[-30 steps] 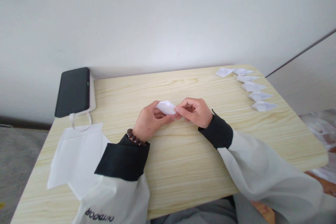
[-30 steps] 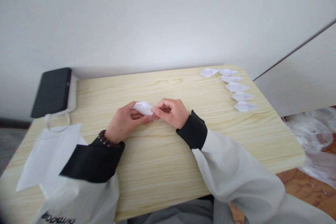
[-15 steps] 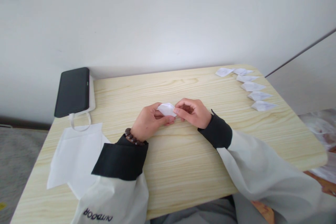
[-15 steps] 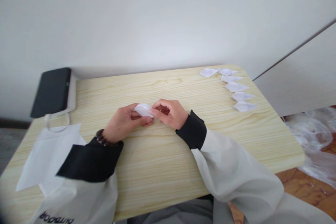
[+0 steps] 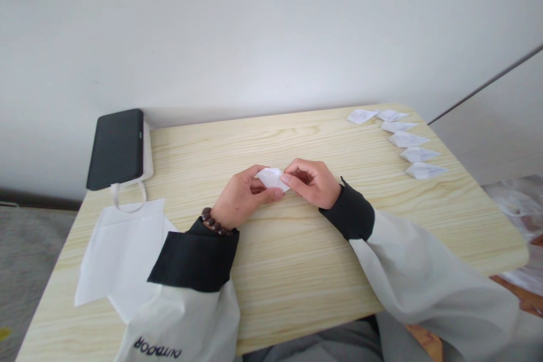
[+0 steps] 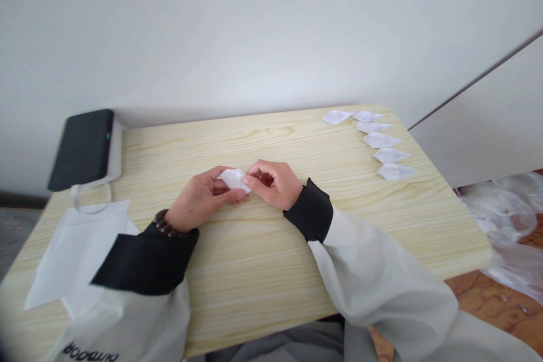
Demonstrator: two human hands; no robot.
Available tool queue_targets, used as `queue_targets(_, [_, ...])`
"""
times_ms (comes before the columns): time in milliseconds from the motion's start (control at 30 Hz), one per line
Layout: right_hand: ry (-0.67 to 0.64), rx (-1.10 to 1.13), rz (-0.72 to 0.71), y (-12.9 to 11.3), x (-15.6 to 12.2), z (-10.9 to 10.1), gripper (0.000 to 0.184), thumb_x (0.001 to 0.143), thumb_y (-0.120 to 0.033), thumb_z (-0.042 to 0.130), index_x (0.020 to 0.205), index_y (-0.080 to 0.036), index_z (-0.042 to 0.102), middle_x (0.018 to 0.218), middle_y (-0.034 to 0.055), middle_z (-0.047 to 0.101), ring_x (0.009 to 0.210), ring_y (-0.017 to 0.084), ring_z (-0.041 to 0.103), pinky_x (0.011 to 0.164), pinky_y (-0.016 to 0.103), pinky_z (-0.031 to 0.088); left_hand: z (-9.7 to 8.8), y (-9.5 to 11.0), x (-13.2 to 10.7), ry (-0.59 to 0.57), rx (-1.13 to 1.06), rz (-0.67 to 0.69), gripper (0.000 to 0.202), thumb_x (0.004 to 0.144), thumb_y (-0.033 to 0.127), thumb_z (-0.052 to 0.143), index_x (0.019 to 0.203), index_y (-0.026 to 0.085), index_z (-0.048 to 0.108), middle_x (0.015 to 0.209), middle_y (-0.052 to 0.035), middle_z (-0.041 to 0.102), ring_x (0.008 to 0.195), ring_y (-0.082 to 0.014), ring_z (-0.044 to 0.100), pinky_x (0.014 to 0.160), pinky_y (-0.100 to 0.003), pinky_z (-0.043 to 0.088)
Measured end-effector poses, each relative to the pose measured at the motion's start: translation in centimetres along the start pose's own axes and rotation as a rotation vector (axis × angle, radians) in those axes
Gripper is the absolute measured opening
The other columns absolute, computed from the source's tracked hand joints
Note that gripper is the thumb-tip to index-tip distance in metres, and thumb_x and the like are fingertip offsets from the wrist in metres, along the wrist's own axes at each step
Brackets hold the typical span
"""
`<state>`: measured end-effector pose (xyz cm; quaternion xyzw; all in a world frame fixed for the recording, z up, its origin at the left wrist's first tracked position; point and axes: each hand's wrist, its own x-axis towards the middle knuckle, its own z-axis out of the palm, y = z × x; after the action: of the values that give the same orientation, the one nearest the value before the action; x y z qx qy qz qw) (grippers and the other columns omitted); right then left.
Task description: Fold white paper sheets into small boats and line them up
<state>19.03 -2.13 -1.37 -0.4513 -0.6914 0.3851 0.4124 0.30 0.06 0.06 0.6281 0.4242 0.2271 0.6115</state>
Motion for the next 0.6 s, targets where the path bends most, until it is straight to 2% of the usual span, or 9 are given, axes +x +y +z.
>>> queue_targets(200, [0.011,-0.115,-0.076,-0.27,0.16,-0.03,0.018,0.085,-0.031,0.053,0.077,-0.016,0.059,0.061,-0.0017,0.053,0.050,0.008,0.042,0.048,0.022,0.033,0.23,0.08,-0.08,-0.037,0.000,-0.001,0.045,0.067,0.036,0.072,0.105,0.016,0.056,0.080,-0.0034,0.071,0.072,-0.0191,0.066,0.063,-0.027,0.049])
queue_targets(400, [0.029,-0.137,-0.070,-0.16,0.10,0.05,0.018,0.086,-0.030,0.052,0.074,-0.017,0.058,0.060,-0.0021,0.052,0.050,0.008,0.042,0.048,0.022,0.033,0.40,-0.01,-0.17,-0.049,-0.009,0.000,0.029,0.068,0.038,0.071,0.084,0.016,0.059,0.076,-0.0028,0.069,0.073,-0.0188,0.066,0.068,-0.030,0.051])
queue_targets(600, [-0.010,-0.084,-0.033,0.07,0.01,0.04,0.020,0.087,-0.035,0.051,0.080,-0.017,0.057,0.062,-0.0020,0.053,0.050,0.008,0.043,0.047,0.021,0.034,0.36,-0.08,-0.13,-0.068,-0.008,-0.024,0.029,0.066,0.040,0.071,0.081,0.017,0.060,0.072,-0.0022,0.068,0.066,-0.0173,0.065,0.067,-0.031,0.053])
